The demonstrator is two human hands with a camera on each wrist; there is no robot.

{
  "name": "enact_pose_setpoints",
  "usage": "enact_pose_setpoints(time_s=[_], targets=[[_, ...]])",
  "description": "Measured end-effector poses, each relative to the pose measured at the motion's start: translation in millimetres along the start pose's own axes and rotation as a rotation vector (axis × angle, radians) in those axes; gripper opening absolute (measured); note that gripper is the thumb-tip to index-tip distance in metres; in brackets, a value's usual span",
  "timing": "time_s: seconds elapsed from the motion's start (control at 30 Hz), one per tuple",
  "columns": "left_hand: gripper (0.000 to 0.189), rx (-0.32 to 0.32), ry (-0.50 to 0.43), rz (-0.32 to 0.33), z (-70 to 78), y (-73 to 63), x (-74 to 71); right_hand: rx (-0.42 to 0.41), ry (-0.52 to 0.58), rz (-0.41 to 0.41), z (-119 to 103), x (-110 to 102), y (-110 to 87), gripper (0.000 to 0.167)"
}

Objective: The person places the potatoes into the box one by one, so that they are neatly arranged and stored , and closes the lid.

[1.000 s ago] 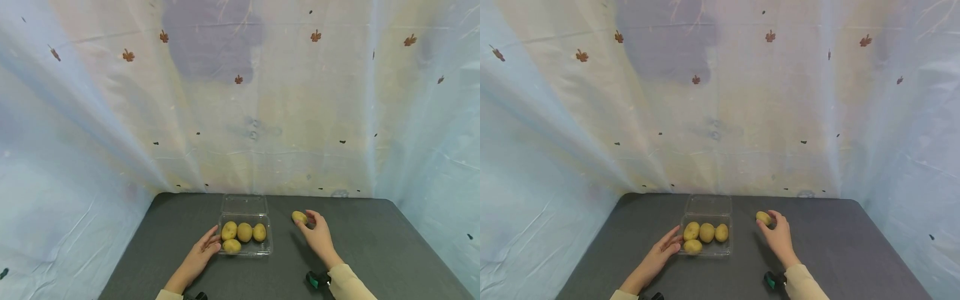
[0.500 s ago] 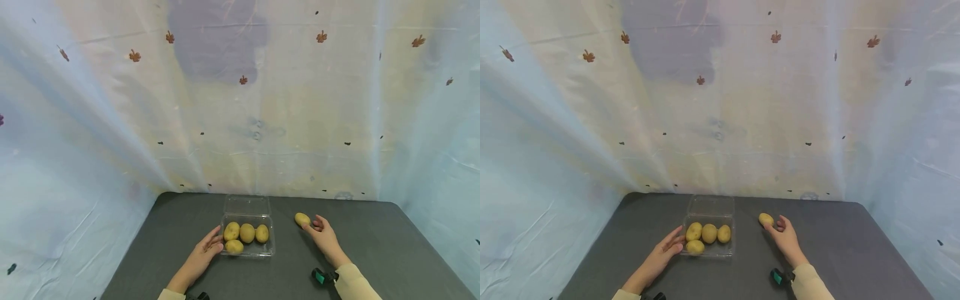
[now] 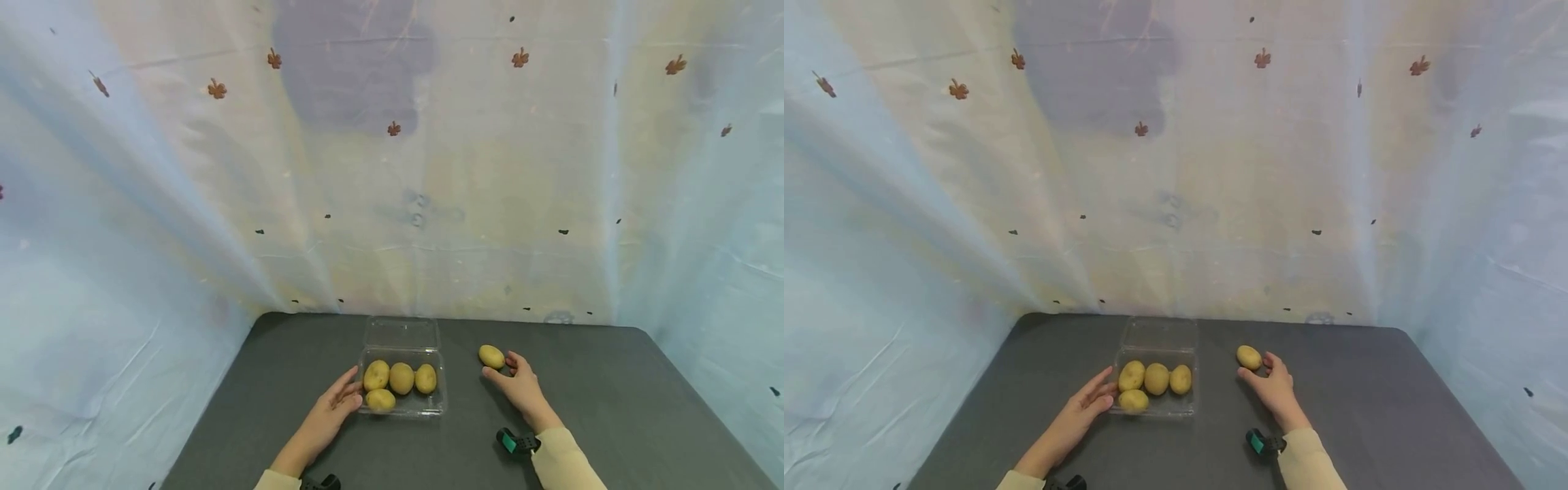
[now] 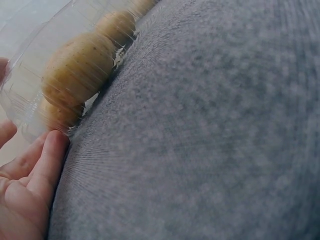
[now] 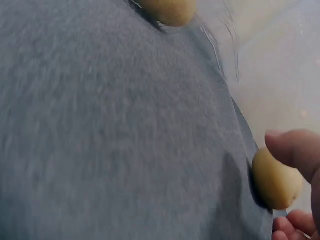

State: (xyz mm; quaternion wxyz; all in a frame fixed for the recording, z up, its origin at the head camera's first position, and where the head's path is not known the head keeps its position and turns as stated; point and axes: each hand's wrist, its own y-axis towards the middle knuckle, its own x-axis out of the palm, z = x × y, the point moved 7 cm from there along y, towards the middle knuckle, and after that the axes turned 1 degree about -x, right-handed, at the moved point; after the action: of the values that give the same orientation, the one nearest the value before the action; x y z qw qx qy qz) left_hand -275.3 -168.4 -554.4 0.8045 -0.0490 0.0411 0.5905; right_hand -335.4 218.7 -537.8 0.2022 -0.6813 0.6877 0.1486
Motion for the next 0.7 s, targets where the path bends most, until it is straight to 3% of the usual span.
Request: enact_pose_setpoints(time_s=[0.2,0.5,0.7], targets=[[0.062,-0.001,-0.001,0.004,-1.9,0.0,-1.0,0.018,-0.073,0.090,-4.7,2.8,3.5,0.092],[0.063,0.004,0.007,0.011,-3.7,4.1,-3.8,0.028,-0.144,0.137,-10.9,1.7,3.4,0.088],[0.063,-0.004,0.010,0.012,-3.7,3.3,-1.7,0.051,-0.150,0.164,-7.3,1.0,5.0,0.076]])
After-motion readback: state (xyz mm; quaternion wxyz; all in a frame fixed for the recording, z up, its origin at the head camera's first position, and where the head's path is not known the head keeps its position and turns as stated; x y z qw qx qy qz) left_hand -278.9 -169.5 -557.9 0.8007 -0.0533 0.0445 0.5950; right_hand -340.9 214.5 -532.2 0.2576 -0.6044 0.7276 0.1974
